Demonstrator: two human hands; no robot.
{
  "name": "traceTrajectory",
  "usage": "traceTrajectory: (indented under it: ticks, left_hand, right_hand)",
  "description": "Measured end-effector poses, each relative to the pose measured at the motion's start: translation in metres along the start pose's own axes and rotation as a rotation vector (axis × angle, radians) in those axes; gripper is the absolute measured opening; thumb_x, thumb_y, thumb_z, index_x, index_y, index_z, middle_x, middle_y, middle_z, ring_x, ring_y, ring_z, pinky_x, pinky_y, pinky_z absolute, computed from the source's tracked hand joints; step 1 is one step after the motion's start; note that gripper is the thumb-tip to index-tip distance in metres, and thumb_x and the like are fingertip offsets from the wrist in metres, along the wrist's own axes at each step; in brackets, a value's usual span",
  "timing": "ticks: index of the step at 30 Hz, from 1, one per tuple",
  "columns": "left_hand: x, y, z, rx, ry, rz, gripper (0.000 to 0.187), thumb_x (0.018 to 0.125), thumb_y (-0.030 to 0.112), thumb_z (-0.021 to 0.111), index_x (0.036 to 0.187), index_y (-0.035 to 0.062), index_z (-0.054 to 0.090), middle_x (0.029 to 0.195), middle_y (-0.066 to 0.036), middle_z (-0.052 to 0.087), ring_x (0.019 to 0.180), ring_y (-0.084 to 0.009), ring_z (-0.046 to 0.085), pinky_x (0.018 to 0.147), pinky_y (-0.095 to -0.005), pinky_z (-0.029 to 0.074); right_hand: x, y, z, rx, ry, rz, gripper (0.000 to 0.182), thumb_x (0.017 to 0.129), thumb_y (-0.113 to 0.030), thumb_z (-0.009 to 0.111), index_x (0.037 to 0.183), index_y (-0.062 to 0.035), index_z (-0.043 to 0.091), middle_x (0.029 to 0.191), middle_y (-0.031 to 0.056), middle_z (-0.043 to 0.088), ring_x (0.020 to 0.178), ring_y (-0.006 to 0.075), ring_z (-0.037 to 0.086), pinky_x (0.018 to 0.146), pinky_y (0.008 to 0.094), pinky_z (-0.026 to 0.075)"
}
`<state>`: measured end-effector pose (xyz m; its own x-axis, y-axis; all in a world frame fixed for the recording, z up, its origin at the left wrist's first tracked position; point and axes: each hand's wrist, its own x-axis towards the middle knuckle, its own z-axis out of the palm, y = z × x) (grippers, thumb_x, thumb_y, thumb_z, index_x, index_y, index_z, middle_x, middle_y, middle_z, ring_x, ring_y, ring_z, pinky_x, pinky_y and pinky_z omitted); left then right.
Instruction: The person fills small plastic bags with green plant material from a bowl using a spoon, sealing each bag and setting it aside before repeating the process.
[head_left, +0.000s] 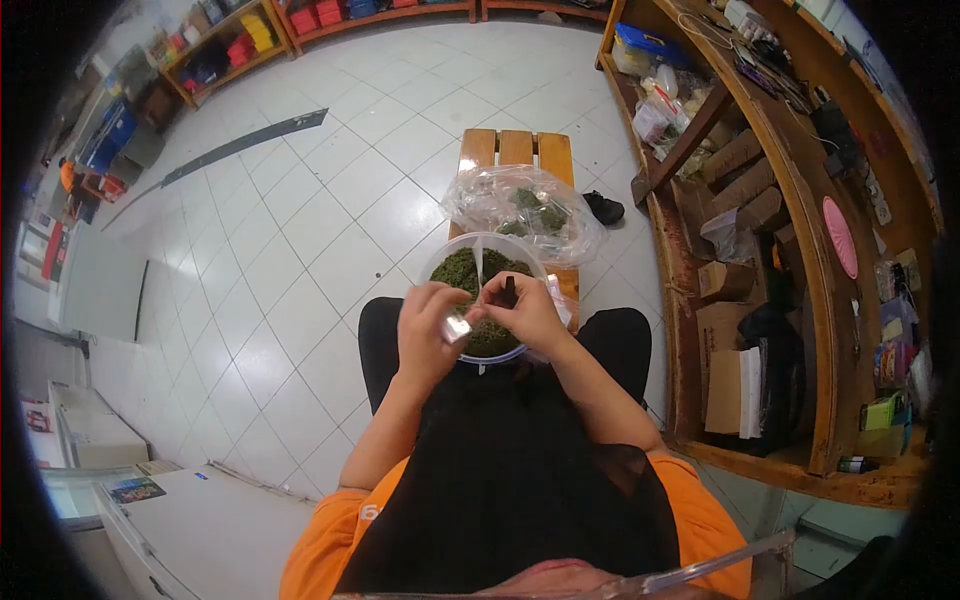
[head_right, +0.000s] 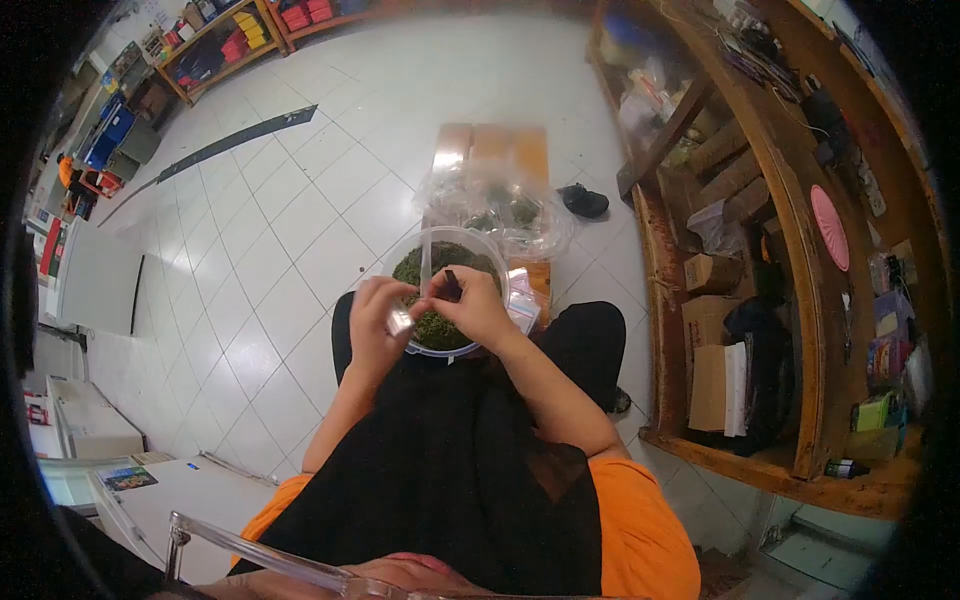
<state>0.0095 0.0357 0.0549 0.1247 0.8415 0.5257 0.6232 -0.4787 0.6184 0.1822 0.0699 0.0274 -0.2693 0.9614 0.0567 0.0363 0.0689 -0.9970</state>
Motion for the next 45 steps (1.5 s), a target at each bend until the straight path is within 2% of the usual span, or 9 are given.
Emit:
traceTrajectory:
  ticks: [8,11,14,20,25,28,33,41,45]
  left_hand:
    - [-0.002,-0.006,-0.001,0.028,-0.086,-0.032,0.009,0.080,0.009,0.069,0.078,0.0028,0.062,0.076,-0.011,0.059,0.073,-0.0313,0.056,0.066,-0.0383,0.044]
    - [-0.007,-0.010,0.003,0.197,-0.003,0.019,0.010,0.070,0.008,0.070,0.073,0.0079,0.060,0.075,-0.008,0.057,0.071,-0.0306,0.053,0.063,-0.0396,0.044]
    - [-0.005,-0.016,-0.001,0.246,0.090,-0.047,0.013,0.064,0.007,0.070,0.071,0.0088,0.059,0.076,-0.008,0.058,0.073,-0.0305,0.054,0.063,-0.0394,0.044]
    - [-0.011,-0.011,0.003,0.131,0.000,-0.058,0.014,0.067,0.008,0.072,0.075,0.0072,0.060,0.079,-0.008,0.059,0.079,-0.0309,0.058,0.066,-0.0397,0.048]
    - [0.004,-0.013,-0.014,0.084,-0.177,0.109,0.050,0.068,0.006,0.075,0.116,0.0086,0.059,0.108,-0.010,0.060,0.096,-0.0317,0.058,0.079,-0.0398,0.048]
    - [0.004,-0.025,-0.016,0.206,-0.287,0.145,0.063,0.066,0.008,0.078,0.125,0.0096,0.058,0.114,-0.009,0.062,0.095,-0.0310,0.059,0.079,-0.0386,0.048]
    - [0.004,-0.036,-0.022,0.006,0.034,0.061,0.071,0.061,0.019,0.087,0.125,0.0082,0.059,0.108,-0.013,0.064,0.095,-0.0304,0.063,0.082,-0.0390,0.051]
    - [-0.006,-0.060,-0.030,-0.116,0.136,-0.093,0.077,0.063,0.013,0.088,0.131,0.0035,0.054,0.108,-0.012,0.065,0.100,-0.0242,0.062,0.089,-0.0352,0.048]
    - [-0.014,-0.064,-0.026,-0.169,0.116,-0.194,0.078,0.063,0.018,0.090,0.130,0.0037,0.053,0.107,-0.012,0.066,0.099,-0.0267,0.063,0.088,-0.0365,0.049]
  right_hand:
    - [-0.004,-0.016,0.005,-0.232,-0.116,-0.075,0.011,0.083,-0.005,0.069,0.081,0.0031,0.063,0.081,0.0081,0.067,0.076,0.0121,0.063,0.067,0.0280,0.049]
    - [0.000,-0.006,0.016,-0.456,0.136,-0.416,0.009,0.079,-0.005,0.064,0.080,0.0024,0.061,0.072,0.0146,0.058,0.067,0.0326,0.057,0.063,0.0391,0.046]
    - [0.001,-0.010,0.018,-0.507,0.150,-0.253,0.013,0.073,-0.005,0.066,0.082,0.0014,0.059,0.087,0.0179,0.060,0.086,0.0380,0.057,0.076,0.0452,0.046]
    - [0.001,-0.005,0.022,-0.657,0.018,-0.546,0.042,0.064,0.000,0.076,0.106,-0.0046,0.068,0.117,0.0124,0.056,0.094,0.0301,0.052,0.081,0.0382,0.044]
    - [0.000,-0.010,0.014,-0.684,0.014,-0.469,0.045,0.065,-0.002,0.076,0.110,-0.0060,0.068,0.122,0.0135,0.051,0.097,0.0283,0.051,0.084,0.0358,0.044]
    - [0.004,-0.015,0.015,-0.587,-0.112,-0.320,0.031,0.071,-0.004,0.073,0.101,-0.0031,0.067,0.121,0.0144,0.048,0.101,0.0285,0.051,0.088,0.0356,0.044]
    - [0.018,0.000,0.004,-0.530,0.245,-0.495,0.009,0.087,-0.009,0.062,0.092,-0.0019,0.062,0.104,0.0177,0.051,0.093,0.0327,0.053,0.085,0.0409,0.045]
    - [0.019,0.040,-0.009,-0.552,0.053,-0.222,0.018,0.092,-0.016,0.062,0.091,0.0015,0.065,0.089,0.0197,0.063,0.082,0.0365,0.061,0.072,0.0417,0.048]
    - [0.020,0.049,-0.006,-0.386,0.296,-0.164,0.020,0.093,-0.016,0.062,0.094,0.0031,0.067,0.082,0.0157,0.067,0.072,0.0280,0.066,0.065,0.0363,0.050]
